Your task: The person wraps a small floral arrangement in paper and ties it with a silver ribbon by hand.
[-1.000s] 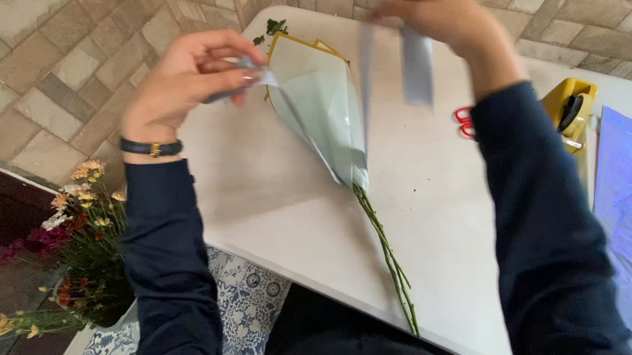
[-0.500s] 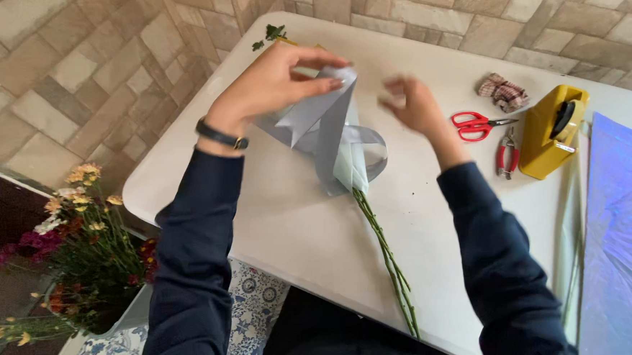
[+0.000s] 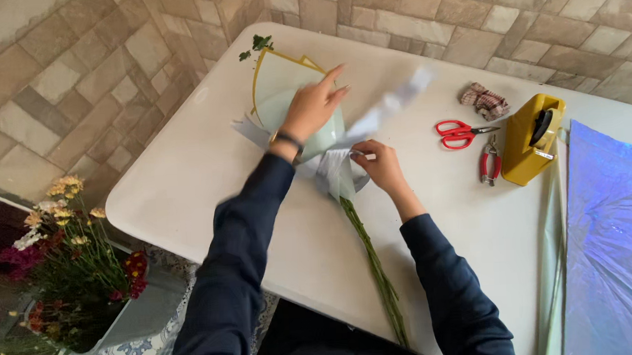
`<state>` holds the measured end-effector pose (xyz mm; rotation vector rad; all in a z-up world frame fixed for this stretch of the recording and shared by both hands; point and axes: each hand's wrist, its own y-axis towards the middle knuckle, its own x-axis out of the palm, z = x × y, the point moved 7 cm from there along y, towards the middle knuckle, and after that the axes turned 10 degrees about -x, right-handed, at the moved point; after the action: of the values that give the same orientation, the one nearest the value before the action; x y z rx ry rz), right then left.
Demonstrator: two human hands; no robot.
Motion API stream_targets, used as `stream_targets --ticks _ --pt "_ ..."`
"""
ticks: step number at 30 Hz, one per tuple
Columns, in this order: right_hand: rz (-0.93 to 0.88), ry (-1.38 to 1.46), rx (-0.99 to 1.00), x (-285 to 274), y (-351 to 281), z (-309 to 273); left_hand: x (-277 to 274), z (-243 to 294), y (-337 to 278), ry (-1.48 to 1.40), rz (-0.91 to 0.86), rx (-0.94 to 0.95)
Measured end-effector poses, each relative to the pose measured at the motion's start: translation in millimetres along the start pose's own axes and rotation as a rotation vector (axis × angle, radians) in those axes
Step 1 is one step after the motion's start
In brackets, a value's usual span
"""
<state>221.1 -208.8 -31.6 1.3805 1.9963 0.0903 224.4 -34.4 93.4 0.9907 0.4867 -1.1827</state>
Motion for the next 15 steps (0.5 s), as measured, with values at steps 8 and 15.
stream_targets --ticks 8,15 --pt "0.007 -0.068 -0.037 -2.1 2.1 -26.1 -2.1 -20.1 -124.0 -0.094 0.124 -0.020" --pt "0.007 -0.112 -0.025 -10.2 7.6 -66.7 16.5 -29.6 -128.0 -0.246 0.045 -0.211"
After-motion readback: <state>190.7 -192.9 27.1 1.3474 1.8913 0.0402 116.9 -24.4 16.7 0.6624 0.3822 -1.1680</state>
